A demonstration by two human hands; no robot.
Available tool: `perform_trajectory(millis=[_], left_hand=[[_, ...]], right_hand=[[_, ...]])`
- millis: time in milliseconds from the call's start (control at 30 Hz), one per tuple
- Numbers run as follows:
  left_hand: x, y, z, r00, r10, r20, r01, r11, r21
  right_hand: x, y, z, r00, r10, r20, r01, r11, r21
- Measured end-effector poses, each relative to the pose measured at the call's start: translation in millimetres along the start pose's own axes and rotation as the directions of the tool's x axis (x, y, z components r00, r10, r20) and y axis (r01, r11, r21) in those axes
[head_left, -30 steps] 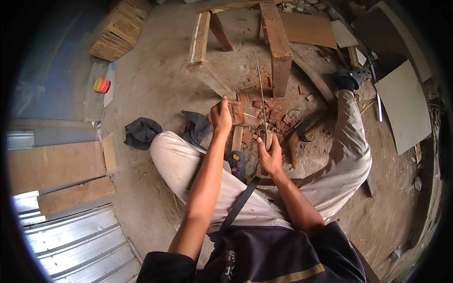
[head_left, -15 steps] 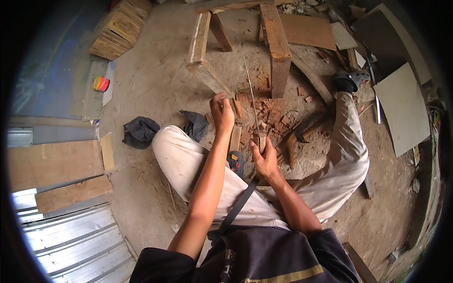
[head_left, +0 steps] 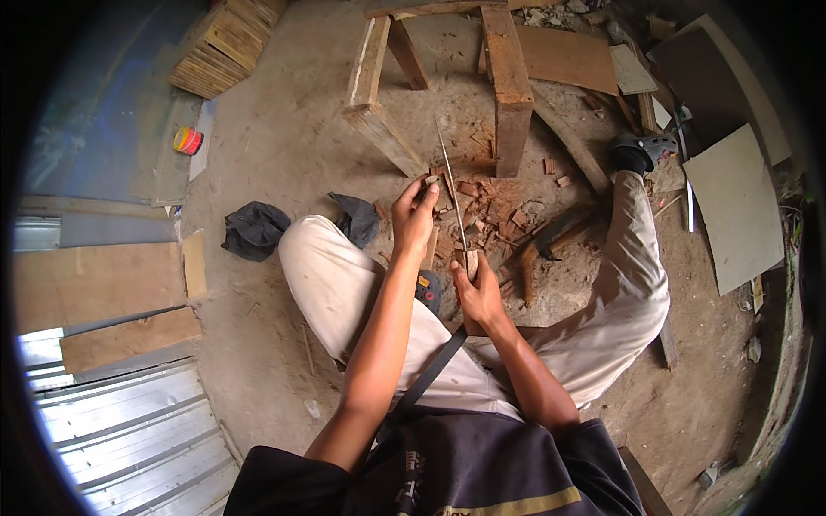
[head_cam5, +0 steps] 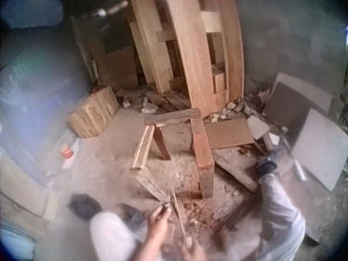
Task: The person sits on the floor and uses a chisel and mallet to carve and shape a wooden frame. They repeatedly strike the chisel to remove wood chips and refine the joints. Later, they use a metal file to smooth the edges of a small wooden piece.
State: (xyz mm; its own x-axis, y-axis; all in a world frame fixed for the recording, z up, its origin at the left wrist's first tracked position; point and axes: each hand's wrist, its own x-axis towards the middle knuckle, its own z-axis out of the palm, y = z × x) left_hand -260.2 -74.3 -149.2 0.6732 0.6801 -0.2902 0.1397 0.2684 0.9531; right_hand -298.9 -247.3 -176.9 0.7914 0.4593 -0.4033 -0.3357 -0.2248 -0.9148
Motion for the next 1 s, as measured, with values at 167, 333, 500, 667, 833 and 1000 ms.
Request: perform_trajectory(millis=[167, 333, 500, 667, 833, 1000], left_hand=[[4, -8, -1, 0.999, -0.033, 0.002, 0.033, 0.997, 0.07], [9, -14, -1, 0.998, 0.063, 0.025, -0.064, 0.997, 0.054], [6, -20, -2, 0.997, 0.073, -0.01, -0.073, 0.997, 0.007], [-1, -16, -1, 0.999, -0.012, 0.047, 0.009, 0.998, 0.065], [-5, -9, 7, 0.998, 0.04, 0.052, -0.043, 0.997, 0.064], [-4, -11, 5, 0.999, 0.027, 0.029, -0.032, 0.982, 0.185]], right_hand=[[-4, -16, -11, 0.996, -0.09, -0.018, 0.087, 0.987, -0.136], [-4, -23, -9, 0.999, -0.044, -0.016, 0.043, 0.997, -0.071], [-4, -25, -8, 0.998, 0.06, -0.021, -0.058, 0.995, 0.076], [-5, -31, -10, 0.996, -0.091, -0.004, 0.091, 0.996, 0.01], [-8, -42, -10, 1.0, -0.016, -0.007, 0.016, 1.0, 0.006], [-19, -51, -12, 0.976, -0.217, -0.026, 0.218, 0.97, 0.109]])
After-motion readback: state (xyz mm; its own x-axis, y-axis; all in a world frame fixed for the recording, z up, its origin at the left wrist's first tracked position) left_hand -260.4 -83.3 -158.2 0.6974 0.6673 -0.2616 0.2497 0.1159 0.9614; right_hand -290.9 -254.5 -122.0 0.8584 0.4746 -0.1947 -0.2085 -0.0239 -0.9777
